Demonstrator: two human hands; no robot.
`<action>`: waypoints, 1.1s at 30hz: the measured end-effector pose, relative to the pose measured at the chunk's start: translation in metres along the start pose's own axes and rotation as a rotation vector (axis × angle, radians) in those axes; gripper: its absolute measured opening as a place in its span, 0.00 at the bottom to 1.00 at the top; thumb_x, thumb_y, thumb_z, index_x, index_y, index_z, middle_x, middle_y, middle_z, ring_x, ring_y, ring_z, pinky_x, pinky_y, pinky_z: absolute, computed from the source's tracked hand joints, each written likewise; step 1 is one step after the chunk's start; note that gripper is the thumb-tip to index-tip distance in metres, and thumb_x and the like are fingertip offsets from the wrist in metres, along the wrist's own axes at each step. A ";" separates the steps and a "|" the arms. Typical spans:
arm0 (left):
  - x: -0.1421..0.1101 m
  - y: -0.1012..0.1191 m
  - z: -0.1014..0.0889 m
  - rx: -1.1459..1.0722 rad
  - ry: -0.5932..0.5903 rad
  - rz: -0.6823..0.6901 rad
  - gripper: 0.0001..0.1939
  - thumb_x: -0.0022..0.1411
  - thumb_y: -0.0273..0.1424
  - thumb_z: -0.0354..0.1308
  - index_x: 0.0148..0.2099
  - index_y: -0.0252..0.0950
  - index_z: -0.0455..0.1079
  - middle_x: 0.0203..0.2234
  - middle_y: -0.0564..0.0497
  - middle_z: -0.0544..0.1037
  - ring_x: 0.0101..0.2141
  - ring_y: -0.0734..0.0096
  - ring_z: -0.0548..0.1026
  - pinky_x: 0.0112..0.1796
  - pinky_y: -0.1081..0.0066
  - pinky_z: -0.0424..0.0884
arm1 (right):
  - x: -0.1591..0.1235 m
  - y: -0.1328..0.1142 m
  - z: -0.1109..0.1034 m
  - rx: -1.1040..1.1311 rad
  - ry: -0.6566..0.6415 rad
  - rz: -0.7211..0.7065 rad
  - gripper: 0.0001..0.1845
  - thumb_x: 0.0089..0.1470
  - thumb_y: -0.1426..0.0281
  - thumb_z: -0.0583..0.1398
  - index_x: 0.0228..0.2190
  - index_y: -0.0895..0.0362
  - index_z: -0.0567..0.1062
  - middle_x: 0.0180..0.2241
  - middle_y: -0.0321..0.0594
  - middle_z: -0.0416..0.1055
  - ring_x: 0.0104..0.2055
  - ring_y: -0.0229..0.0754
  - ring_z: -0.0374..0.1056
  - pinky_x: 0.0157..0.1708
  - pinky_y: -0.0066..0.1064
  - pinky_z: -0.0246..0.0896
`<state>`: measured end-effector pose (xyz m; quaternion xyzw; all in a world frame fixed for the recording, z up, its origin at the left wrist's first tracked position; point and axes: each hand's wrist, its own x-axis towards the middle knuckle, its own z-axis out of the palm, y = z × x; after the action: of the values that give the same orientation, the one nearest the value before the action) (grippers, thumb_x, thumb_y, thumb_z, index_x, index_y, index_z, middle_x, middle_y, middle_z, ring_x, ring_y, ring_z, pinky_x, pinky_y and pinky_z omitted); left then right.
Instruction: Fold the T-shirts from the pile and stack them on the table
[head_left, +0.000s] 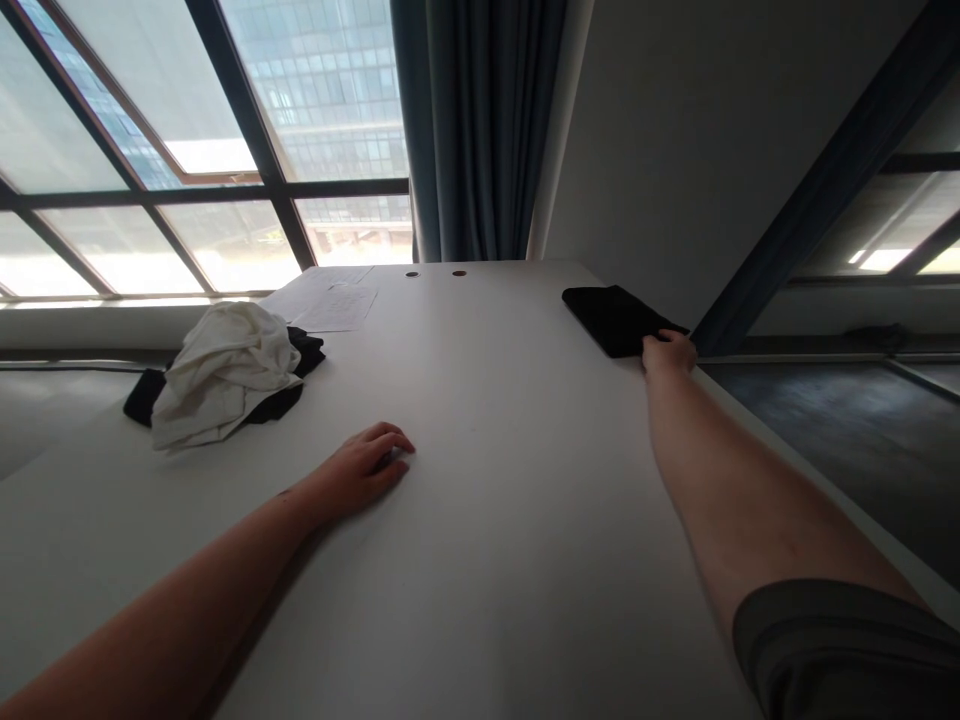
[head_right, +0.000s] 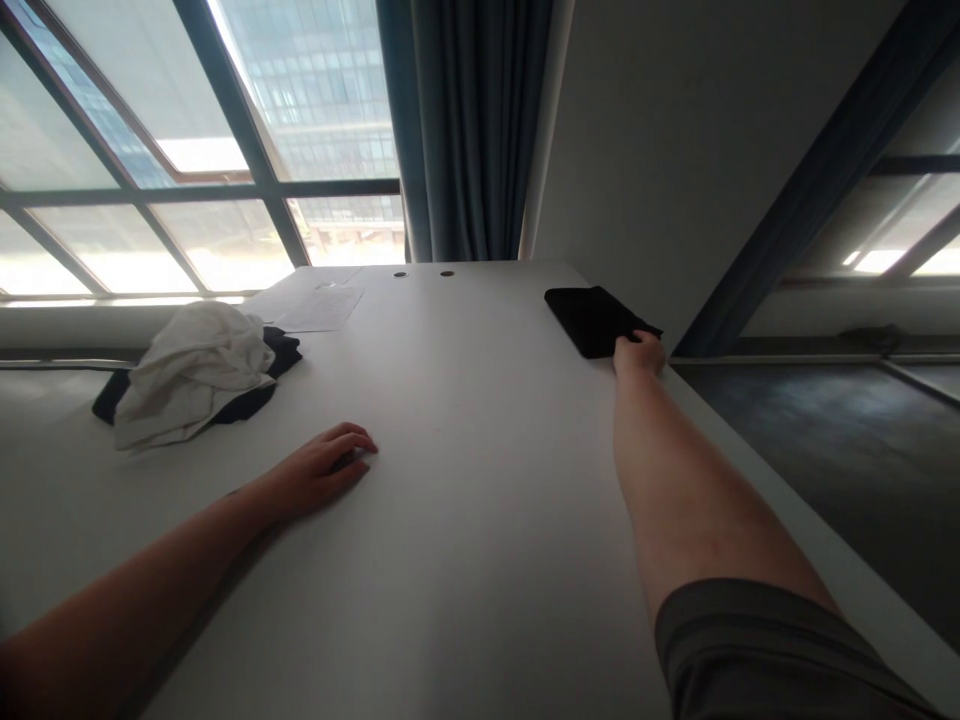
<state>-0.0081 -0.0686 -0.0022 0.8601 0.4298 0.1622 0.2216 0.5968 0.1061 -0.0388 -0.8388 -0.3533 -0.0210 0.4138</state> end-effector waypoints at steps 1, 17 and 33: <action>0.000 0.000 0.000 0.001 -0.001 0.000 0.21 0.71 0.48 0.52 0.54 0.42 0.76 0.55 0.43 0.75 0.49 0.62 0.76 0.55 0.63 0.72 | -0.004 -0.001 -0.005 -0.029 -0.006 0.055 0.27 0.61 0.70 0.60 0.60 0.65 0.77 0.55 0.57 0.69 0.60 0.53 0.65 0.65 0.43 0.61; -0.008 0.001 0.006 0.149 0.031 0.041 0.21 0.71 0.44 0.49 0.57 0.43 0.74 0.57 0.44 0.74 0.56 0.53 0.72 0.64 0.51 0.67 | -0.154 -0.023 -0.057 -0.353 -0.419 -0.587 0.30 0.68 0.63 0.58 0.65 0.66 0.72 0.66 0.59 0.58 0.68 0.56 0.57 0.72 0.42 0.50; -0.010 0.003 0.006 0.177 0.024 0.030 0.24 0.70 0.46 0.48 0.60 0.43 0.73 0.60 0.43 0.72 0.59 0.51 0.71 0.65 0.48 0.66 | -0.311 -0.061 -0.128 -0.225 -1.029 -1.038 0.35 0.72 0.51 0.52 0.74 0.47 0.61 0.75 0.40 0.41 0.77 0.56 0.38 0.76 0.56 0.28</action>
<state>-0.0091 -0.0800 -0.0065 0.8808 0.4321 0.1371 0.1371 0.3594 -0.1391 -0.0149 -0.5050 -0.8496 0.1459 0.0443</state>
